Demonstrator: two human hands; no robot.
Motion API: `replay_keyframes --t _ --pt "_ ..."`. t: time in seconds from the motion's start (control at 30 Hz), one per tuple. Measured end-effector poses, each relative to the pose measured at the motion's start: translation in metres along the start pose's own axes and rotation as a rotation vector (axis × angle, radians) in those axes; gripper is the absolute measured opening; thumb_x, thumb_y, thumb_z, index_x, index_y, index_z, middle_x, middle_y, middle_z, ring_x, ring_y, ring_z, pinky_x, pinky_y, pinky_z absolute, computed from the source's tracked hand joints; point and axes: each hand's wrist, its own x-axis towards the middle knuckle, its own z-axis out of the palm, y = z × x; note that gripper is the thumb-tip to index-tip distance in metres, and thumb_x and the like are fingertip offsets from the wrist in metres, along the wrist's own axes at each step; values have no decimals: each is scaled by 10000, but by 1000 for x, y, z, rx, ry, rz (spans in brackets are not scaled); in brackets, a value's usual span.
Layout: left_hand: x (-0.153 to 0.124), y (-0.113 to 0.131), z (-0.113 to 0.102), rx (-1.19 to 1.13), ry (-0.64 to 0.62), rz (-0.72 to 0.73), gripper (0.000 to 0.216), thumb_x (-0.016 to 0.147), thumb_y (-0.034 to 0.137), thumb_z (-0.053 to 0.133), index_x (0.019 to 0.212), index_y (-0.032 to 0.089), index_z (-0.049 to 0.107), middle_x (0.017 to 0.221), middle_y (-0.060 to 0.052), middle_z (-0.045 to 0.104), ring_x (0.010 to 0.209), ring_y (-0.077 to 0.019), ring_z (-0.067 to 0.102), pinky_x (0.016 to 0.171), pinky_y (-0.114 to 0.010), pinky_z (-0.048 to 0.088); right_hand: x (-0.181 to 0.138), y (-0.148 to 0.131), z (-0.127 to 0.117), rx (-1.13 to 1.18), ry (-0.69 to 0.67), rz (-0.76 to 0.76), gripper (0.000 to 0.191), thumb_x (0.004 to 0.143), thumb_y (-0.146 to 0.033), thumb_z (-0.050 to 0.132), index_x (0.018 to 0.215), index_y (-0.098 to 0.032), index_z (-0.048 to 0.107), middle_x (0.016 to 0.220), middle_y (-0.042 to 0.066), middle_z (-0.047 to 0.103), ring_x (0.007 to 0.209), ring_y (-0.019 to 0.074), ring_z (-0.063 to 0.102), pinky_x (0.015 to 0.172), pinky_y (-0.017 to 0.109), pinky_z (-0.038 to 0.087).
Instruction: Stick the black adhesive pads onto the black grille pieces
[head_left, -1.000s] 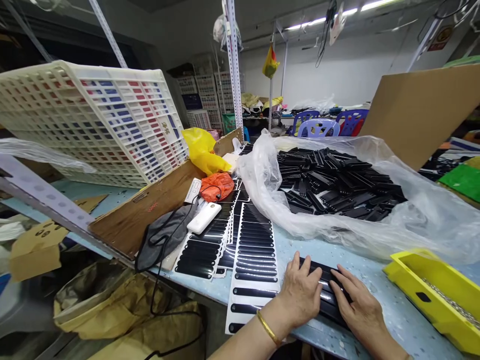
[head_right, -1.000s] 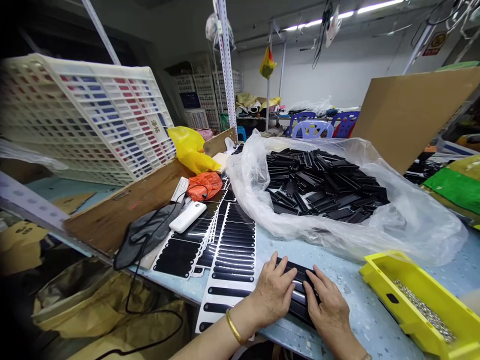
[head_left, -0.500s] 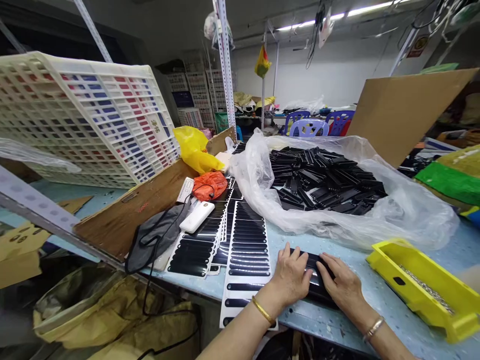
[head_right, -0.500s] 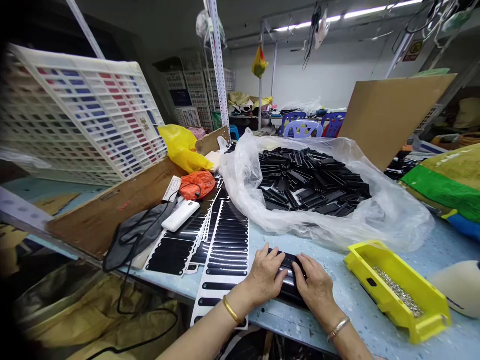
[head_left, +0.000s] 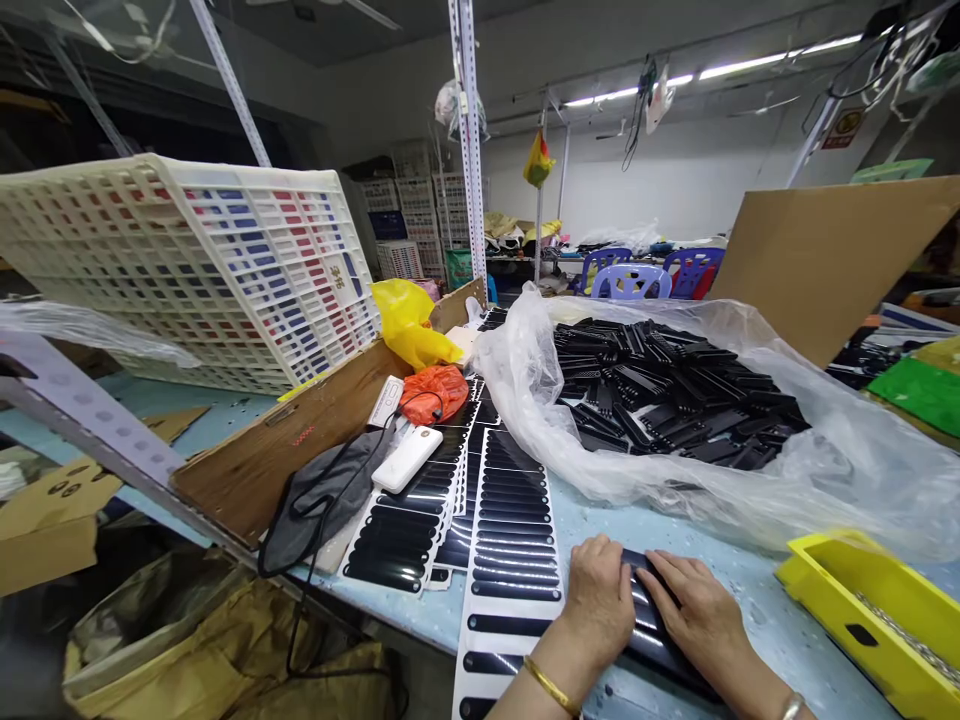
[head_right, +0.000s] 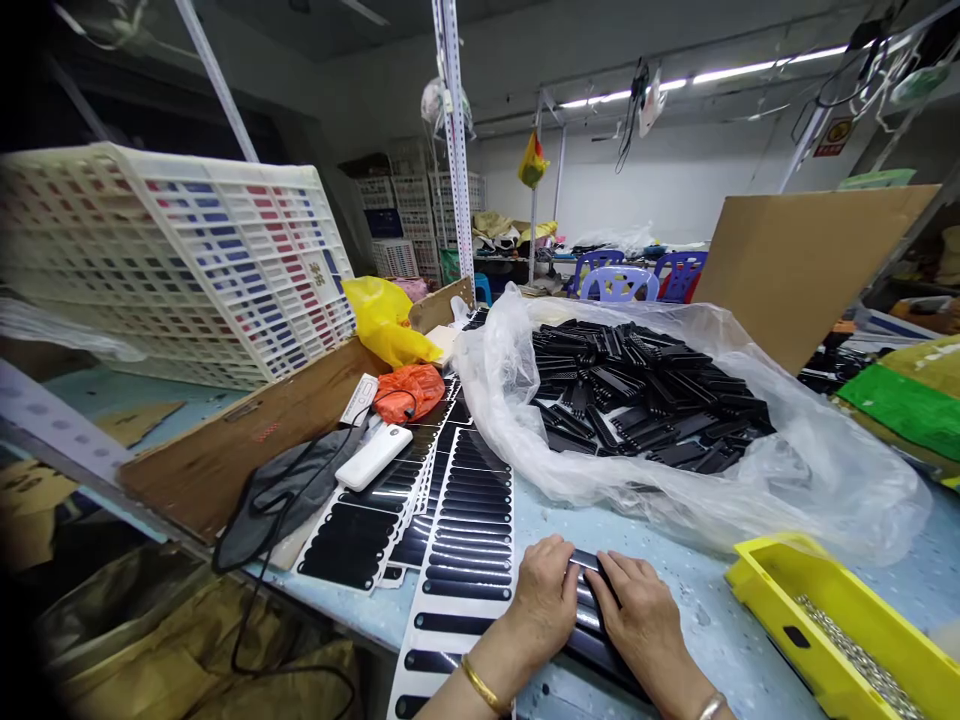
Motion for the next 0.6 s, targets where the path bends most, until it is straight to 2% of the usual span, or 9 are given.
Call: replay_keyframes --t 0.1,0.2,0.33,0.47,0.6 --pt "-1 0 1 -10 21 -3 133 795 67 506 788 180 576 830 -53 644 786 -208 602 715 -326 467 2 -2 -3 -21 -93 72 494 992 -435 303 973 -164 715 914 101 740 792 239 671 683 336 518" --pt "-1 0 0 -5 30 1 140 794 61 509 779 180 582 824 -48 649 774 -200 609 698 -312 465 13 -8 -5 -108 -221 210 394 950 -423 401 1003 -189 714 887 99 733 757 261 666 612 343 488" --pt "1 0 -2 34 23 36 153 811 69 510 772 183 603 809 -37 656 761 -188 623 684 -293 484 26 -7 -6 -79 -363 303 334 891 -422 497 794 -215 740 755 93 710 724 271 652 606 334 458" --pt "4 -2 -1 17 -5 54 182 839 80 495 809 183 642 840 -47 679 804 -190 649 728 -294 513 22 6 -12 209 -298 472 365 854 -445 484 790 -209 755 762 85 736 731 253 670 692 337 480" --pt "7 -6 4 -66 -23 70 253 883 92 436 903 186 670 930 -72 702 891 -208 666 818 -343 523 13 19 -21 363 -109 640 406 828 -438 441 786 -176 748 826 117 754 779 273 690 730 359 501"
